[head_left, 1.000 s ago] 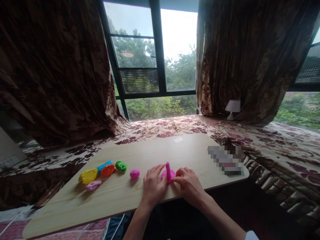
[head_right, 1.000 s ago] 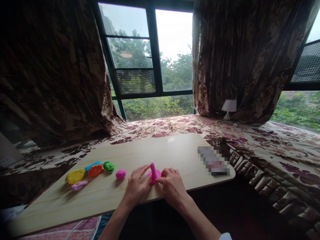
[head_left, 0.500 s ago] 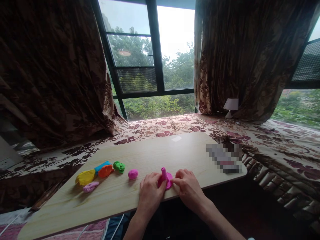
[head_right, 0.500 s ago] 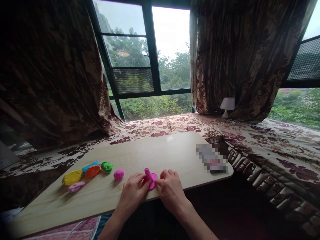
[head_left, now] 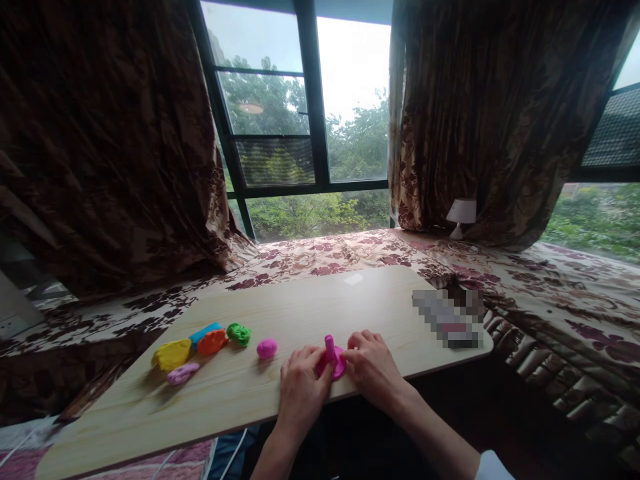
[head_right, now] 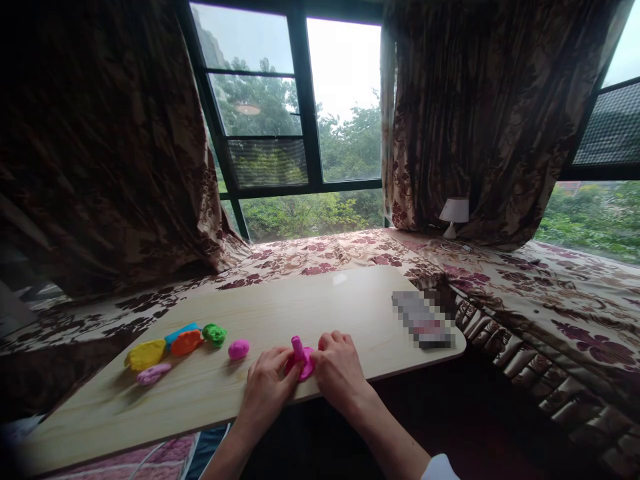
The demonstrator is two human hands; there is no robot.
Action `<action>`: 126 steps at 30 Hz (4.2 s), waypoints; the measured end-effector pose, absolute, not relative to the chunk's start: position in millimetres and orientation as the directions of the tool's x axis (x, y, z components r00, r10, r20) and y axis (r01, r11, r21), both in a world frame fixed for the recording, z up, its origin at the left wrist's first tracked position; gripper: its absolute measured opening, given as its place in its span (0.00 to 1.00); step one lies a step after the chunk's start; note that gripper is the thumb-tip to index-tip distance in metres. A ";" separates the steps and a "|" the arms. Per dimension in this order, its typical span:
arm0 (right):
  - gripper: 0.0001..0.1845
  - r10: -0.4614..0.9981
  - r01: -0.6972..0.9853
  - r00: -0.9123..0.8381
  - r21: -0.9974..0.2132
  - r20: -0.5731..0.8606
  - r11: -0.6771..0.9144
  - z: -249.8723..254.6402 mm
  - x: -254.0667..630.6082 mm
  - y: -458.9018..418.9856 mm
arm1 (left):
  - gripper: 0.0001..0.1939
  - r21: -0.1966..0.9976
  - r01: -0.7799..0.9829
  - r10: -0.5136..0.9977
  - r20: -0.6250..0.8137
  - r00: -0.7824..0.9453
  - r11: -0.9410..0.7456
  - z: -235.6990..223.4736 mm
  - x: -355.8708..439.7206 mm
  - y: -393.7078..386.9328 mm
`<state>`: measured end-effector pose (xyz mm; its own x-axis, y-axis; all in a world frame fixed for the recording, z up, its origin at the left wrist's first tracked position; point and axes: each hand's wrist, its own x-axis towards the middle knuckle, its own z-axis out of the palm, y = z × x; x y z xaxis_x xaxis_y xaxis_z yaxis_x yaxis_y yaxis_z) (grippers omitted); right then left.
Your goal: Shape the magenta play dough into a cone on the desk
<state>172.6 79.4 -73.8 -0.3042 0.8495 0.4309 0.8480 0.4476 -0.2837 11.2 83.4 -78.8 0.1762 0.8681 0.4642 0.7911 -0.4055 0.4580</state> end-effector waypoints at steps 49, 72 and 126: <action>0.08 0.818 0.690 -0.419 -0.447 0.395 0.569 -39.9 157.3 100.9 | 0.13 0.410 0.827 0.869 0.464 0.174 -0.385 -78.9 6.3 79.5; 0.15 0.814 0.606 -0.403 -0.545 0.418 0.580 -32.8 185.6 99.5 | 0.15 0.699 0.582 0.898 0.417 0.141 -0.416 -65.1 -17.2 84.5; 0.15 0.819 0.598 -0.292 -0.575 0.493 0.559 -49.9 180.2 91.6 | 0.16 0.571 0.698 0.863 0.487 0.135 -0.432 -59.0 -7.3 84.6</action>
<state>180.2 91.6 -49.9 -0.2922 0.8194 0.4931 0.5978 0.5590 -0.5746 -7.3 84.6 -59.0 0.1352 0.8630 0.4868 0.6982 -0.4315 0.5712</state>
